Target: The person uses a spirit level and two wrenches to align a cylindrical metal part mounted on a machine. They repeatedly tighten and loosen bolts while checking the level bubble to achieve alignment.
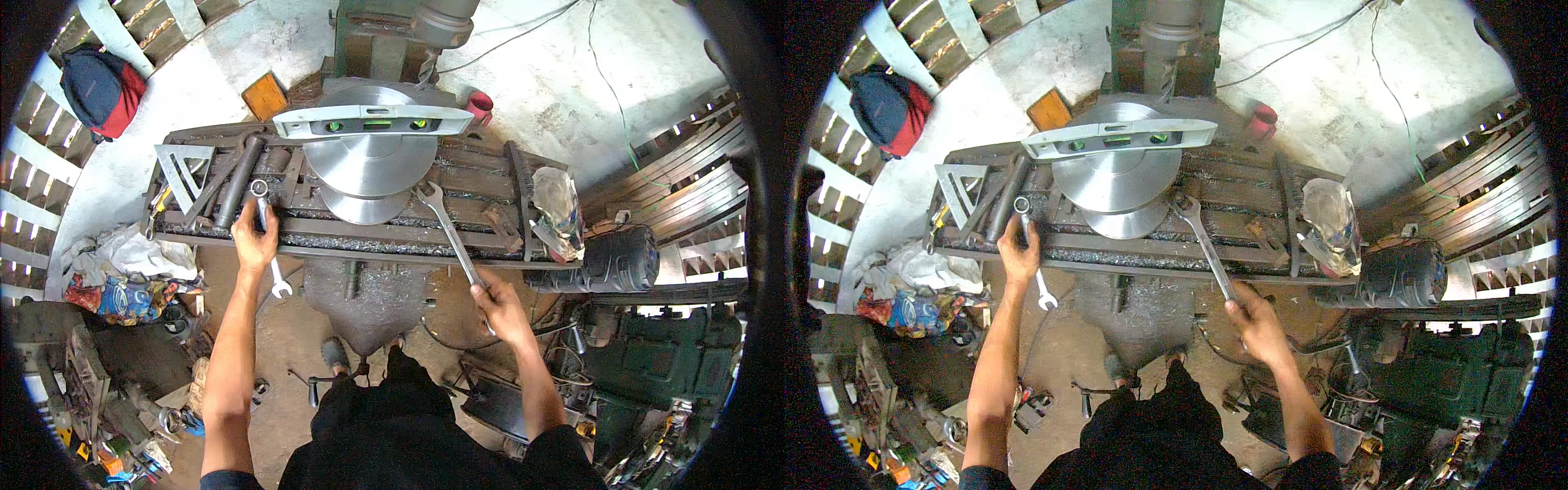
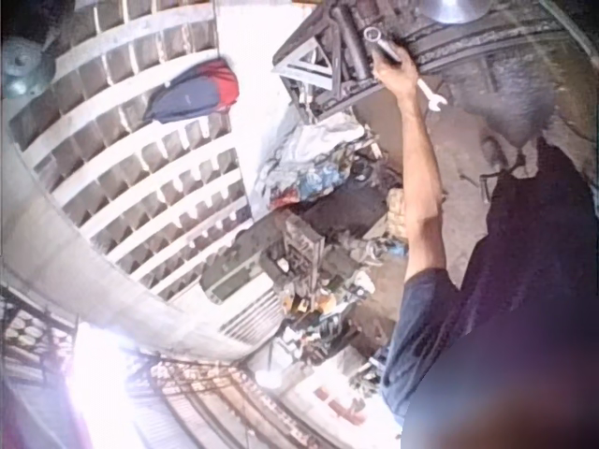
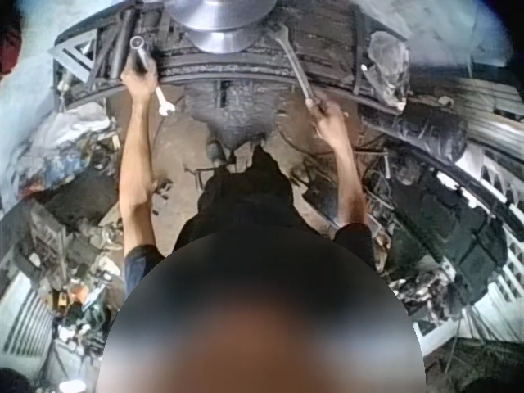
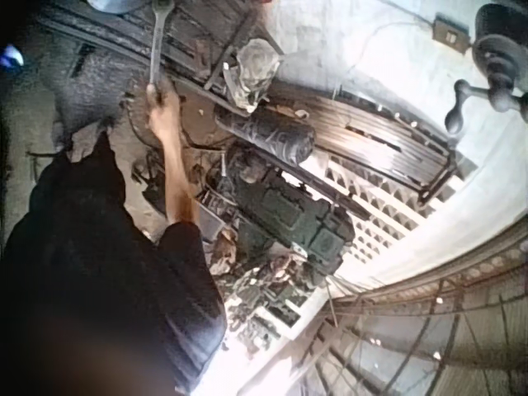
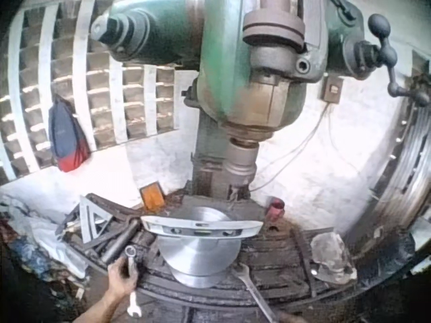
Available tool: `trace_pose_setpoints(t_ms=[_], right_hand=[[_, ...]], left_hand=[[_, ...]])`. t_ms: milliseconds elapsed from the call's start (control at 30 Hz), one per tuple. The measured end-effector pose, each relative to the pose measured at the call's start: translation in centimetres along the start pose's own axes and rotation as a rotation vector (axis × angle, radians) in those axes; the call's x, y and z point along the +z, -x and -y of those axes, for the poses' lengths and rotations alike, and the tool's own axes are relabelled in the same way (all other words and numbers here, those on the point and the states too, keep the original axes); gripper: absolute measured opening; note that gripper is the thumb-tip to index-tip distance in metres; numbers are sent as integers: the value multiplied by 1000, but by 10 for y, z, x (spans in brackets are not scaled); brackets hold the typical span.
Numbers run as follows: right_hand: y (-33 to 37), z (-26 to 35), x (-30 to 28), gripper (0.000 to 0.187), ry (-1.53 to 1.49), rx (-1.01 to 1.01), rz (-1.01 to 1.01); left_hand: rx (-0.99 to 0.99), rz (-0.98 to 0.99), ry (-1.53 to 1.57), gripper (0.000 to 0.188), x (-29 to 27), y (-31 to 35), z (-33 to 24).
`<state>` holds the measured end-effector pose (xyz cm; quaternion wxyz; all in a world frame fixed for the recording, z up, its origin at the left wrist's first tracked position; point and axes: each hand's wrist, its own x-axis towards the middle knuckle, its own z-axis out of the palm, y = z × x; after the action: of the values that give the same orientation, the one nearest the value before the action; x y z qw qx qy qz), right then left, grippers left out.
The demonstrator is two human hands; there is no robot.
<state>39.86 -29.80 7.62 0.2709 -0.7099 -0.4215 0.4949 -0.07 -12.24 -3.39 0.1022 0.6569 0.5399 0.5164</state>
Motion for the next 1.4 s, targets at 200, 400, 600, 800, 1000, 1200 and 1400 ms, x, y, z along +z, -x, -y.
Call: trace_pose_setpoints(t_ms=[200,400,600,800,1000,1200,1400], right_hand=[[4,-8,-21,48,-5,44,96],[-41,-1,-59,47,132,-121,191],[-51,7,-83,46,224,-162,179],[-78,14,-99,39,400,121,204],[-97,11,-111,40,478,-206,206],[-144,72,-135,39,894,-273,236],[-137,50,-123,41,942,-376,198]], left_hand=[[-82,40,-17,21,-3,3,2],[44,-44,-15,20,0,-1,-2],[-78,44,-60,16,-6,2,0],[9,-16,-39,16,-1,2,4],[26,-16,-28,18,0,-1,1],[-8,18,-38,19,-2,-1,-5],[-64,42,-89,21,-5,2,1]])
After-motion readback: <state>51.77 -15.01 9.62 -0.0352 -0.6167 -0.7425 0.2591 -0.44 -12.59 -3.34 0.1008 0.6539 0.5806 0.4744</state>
